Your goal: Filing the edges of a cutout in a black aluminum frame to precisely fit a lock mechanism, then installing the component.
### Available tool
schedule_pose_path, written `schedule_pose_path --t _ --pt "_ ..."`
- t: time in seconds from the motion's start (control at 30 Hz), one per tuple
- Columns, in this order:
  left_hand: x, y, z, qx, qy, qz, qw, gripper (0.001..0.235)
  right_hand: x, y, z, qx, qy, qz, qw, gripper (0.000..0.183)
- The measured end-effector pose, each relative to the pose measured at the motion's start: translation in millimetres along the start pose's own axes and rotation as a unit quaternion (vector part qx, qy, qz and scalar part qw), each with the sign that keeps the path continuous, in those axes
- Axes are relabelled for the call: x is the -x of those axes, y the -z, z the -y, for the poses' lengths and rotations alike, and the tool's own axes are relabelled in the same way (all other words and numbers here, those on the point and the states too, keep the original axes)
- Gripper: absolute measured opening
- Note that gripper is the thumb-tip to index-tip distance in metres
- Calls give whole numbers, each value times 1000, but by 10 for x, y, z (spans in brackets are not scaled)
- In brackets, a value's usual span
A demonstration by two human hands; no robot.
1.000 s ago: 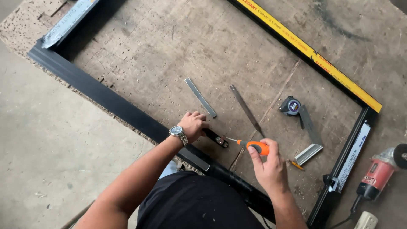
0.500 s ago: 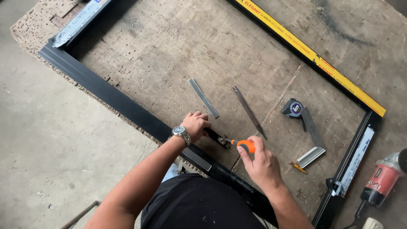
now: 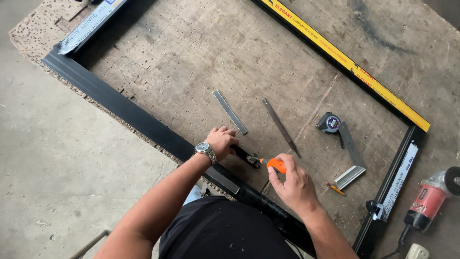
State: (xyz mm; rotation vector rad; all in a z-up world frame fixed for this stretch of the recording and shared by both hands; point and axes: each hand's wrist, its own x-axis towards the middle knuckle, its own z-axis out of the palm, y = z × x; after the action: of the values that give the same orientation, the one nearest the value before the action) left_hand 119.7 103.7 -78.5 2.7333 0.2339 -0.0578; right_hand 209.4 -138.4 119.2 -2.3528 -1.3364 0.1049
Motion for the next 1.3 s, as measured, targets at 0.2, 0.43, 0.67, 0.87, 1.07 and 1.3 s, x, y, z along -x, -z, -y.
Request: schedule_pose_path --t 0.2,0.43,0.67,0.87,1.07,1.3 --pt "-13 -9 2 -1 0 9 1000 34 -7 -4 25 2 16 4 1000 36" --pt "-46 193 -123 -28 -16 77 996 28 -16 202 357 -19 65 23 997 30" --pt "-215 280 -387 92 -140 -48 985 24 -46 80 360 5 -32 98 995 36" --pt "-96 61 -418 152 -88 56 983 25 182 -42 386 -24 27 90 995 25" --pt "-145 231 -504 159 -49 94 982 23 26 135 583 1 -84 138 987 36" --pt "-165 64 -437 127 -104 63 984 15 -69 -223 388 110 -37 117 986 30"
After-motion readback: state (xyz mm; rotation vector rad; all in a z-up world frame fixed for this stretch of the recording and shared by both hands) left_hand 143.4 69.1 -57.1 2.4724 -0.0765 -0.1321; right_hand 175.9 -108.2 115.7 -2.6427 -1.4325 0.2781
